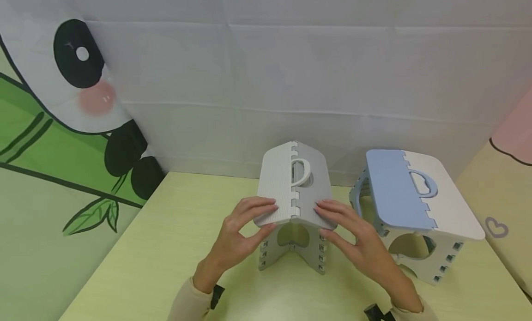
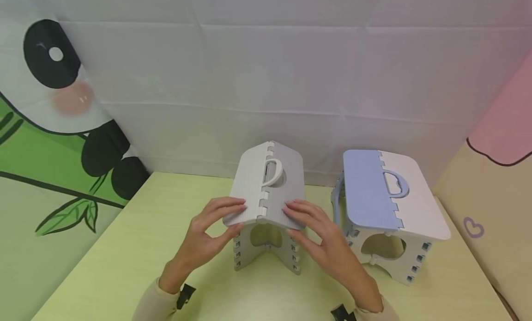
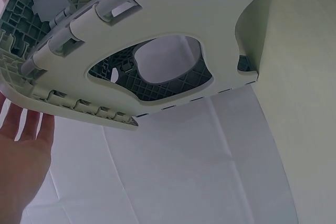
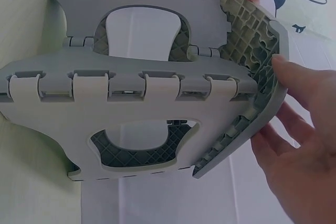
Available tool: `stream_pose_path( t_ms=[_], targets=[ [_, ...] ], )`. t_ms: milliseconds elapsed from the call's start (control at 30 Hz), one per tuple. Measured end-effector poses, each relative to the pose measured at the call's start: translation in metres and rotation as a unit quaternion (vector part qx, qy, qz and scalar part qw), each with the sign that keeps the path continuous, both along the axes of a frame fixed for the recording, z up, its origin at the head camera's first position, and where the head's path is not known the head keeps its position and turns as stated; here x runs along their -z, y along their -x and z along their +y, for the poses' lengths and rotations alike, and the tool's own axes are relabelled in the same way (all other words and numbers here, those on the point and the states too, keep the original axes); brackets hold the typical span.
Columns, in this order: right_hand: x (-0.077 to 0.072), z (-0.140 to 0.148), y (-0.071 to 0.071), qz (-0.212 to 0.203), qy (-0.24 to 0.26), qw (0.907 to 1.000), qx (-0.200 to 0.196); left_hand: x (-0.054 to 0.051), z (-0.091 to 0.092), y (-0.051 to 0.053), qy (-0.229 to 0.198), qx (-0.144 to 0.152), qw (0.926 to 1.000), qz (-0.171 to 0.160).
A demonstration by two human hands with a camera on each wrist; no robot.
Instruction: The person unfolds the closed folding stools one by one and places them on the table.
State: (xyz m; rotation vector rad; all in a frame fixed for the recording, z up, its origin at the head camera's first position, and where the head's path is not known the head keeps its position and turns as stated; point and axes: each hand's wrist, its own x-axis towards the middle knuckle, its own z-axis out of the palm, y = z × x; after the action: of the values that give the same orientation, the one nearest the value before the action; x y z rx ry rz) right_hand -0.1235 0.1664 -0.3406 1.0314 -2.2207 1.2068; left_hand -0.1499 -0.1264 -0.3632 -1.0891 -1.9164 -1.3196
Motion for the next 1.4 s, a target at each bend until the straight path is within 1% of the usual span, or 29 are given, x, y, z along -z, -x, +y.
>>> stream_pose_path(
  t_ms=[67,167,300,467,700,867,1000,1200,1400],
  targets=[
    [0.0004,0.0001,0.0009,0.003,0.003,1.0000,-0.004,-0.0001,0.0002,0.0011,-0.002,0.005,0.9999,0.012],
    [0.0005,-0.0001,0.0019,0.020,0.007,0.9997,-0.014,-0.0002,0.0006,0.0029,-0.002,0.011,0.9995,0.030],
    [-0.0006,-0.0003,0.0027,0.035,0.008,0.9992,-0.017,-0.0010,0.0011,0.0054,0.001,0.012,0.9988,0.048],
    [-0.0006,0.0002,0.0034,0.024,-0.002,0.9997,-0.004,-0.0017,0.0010,0.0075,0.005,0.009,0.9978,0.066],
    [0.0003,-0.0007,0.0046,0.030,-0.003,0.9995,-0.007,-0.0005,-0.0013,0.0072,0.022,0.001,0.9986,0.049],
    [0.0006,-0.0010,0.0045,0.026,-0.005,0.9996,-0.005,-0.0013,-0.0016,0.0069,0.031,-0.006,0.9982,0.052],
    [0.0005,-0.0013,0.0046,0.036,-0.005,0.9993,-0.006,-0.0019,-0.0016,0.0072,0.039,-0.010,0.9975,0.058],
    [0.0016,-0.0012,0.0043,0.037,-0.009,0.9993,-0.005,-0.0021,-0.0016,0.0066,0.049,-0.012,0.9969,0.061],
    [0.0038,-0.0005,0.0046,0.041,-0.013,0.9991,0.001,-0.0018,-0.0013,0.0051,0.061,-0.013,0.9965,0.056]
  ],
)
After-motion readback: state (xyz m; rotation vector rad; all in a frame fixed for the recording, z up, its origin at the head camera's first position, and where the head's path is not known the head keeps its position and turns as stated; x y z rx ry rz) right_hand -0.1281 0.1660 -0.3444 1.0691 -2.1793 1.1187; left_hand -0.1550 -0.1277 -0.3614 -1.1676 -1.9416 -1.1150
